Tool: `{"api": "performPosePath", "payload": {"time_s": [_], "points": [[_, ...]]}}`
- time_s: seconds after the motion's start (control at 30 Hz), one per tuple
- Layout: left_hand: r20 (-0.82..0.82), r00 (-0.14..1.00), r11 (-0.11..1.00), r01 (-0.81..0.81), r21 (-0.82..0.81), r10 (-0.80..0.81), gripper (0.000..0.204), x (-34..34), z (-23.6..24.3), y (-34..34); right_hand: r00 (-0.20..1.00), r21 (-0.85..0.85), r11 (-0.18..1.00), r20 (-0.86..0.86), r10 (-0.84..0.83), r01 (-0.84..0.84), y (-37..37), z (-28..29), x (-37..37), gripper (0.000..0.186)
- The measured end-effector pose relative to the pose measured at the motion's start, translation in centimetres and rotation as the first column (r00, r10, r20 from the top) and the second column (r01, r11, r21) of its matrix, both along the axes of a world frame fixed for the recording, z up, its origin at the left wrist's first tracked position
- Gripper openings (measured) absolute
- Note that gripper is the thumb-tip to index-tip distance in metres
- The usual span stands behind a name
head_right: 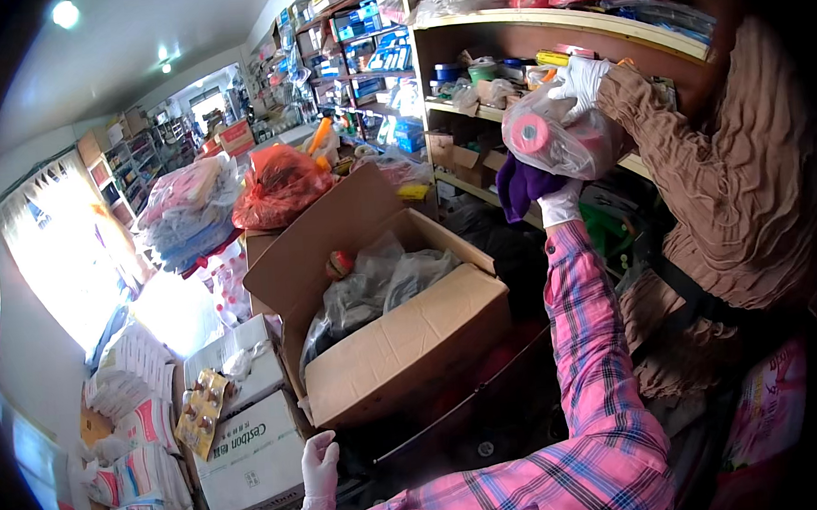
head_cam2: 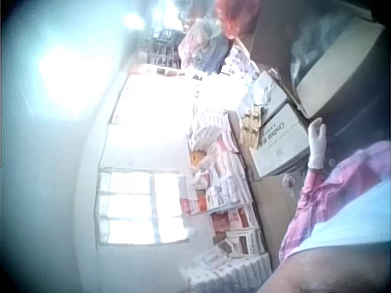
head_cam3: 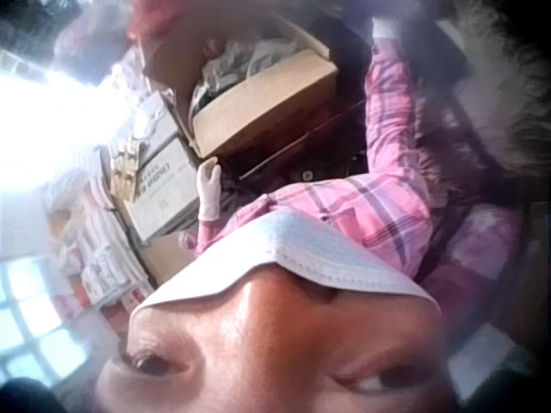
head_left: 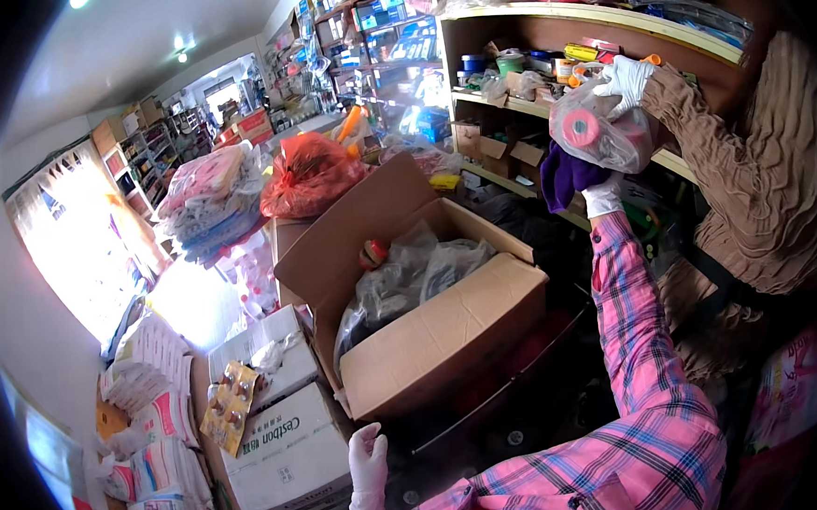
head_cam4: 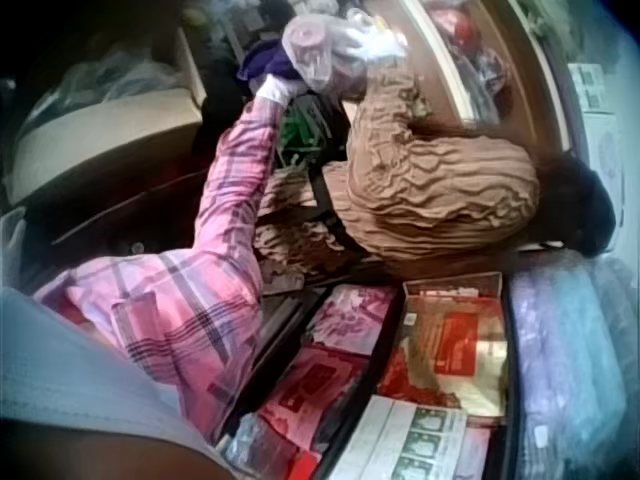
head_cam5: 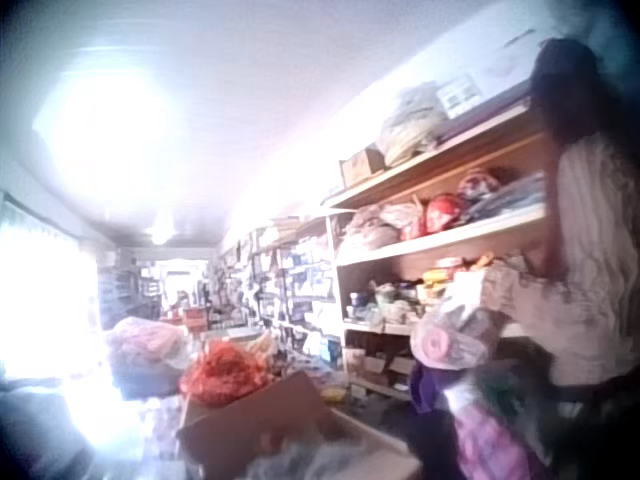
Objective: The person wipes various items with a purple cloth, including a pink helmet, a white plastic bag, a box of small round objects, and several toy guns. The person places the cleaned items into a cardboard box.
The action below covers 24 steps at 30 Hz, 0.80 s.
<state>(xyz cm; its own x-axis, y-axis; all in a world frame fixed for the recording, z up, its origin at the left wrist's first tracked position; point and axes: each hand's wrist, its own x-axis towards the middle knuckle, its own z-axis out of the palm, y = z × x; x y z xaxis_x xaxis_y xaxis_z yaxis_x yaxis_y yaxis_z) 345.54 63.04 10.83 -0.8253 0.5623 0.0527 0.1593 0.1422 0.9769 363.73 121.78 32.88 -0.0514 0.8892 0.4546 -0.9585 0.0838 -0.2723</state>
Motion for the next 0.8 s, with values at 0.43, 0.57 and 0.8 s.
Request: {"api": "performPosePath", "payload": {"time_s": [0.43,0.57,0.8], "points": [[0.009,1.000,0.997,0.005,0.075,-0.006,0.025,1.4,-0.6,0.5,0.259,-0.009,0.266,-0.267,0.928,-0.964,-0.7,-0.2,2.7,0.044],[0.015,1.000,0.995,0.013,0.096,-0.015,0.027,1.6,-0.3,1.3,0.561,-0.201,0.578,0.142,0.816,-0.791,-7.5,-2.2,-0.4,0.032],[-0.152,0.987,0.998,0.052,0.041,-0.045,0.033,0.5,0.4,6.1,0.247,-0.175,0.699,0.854,0.459,-0.694,-32.9,-10.1,-9.7,0.029]]}}
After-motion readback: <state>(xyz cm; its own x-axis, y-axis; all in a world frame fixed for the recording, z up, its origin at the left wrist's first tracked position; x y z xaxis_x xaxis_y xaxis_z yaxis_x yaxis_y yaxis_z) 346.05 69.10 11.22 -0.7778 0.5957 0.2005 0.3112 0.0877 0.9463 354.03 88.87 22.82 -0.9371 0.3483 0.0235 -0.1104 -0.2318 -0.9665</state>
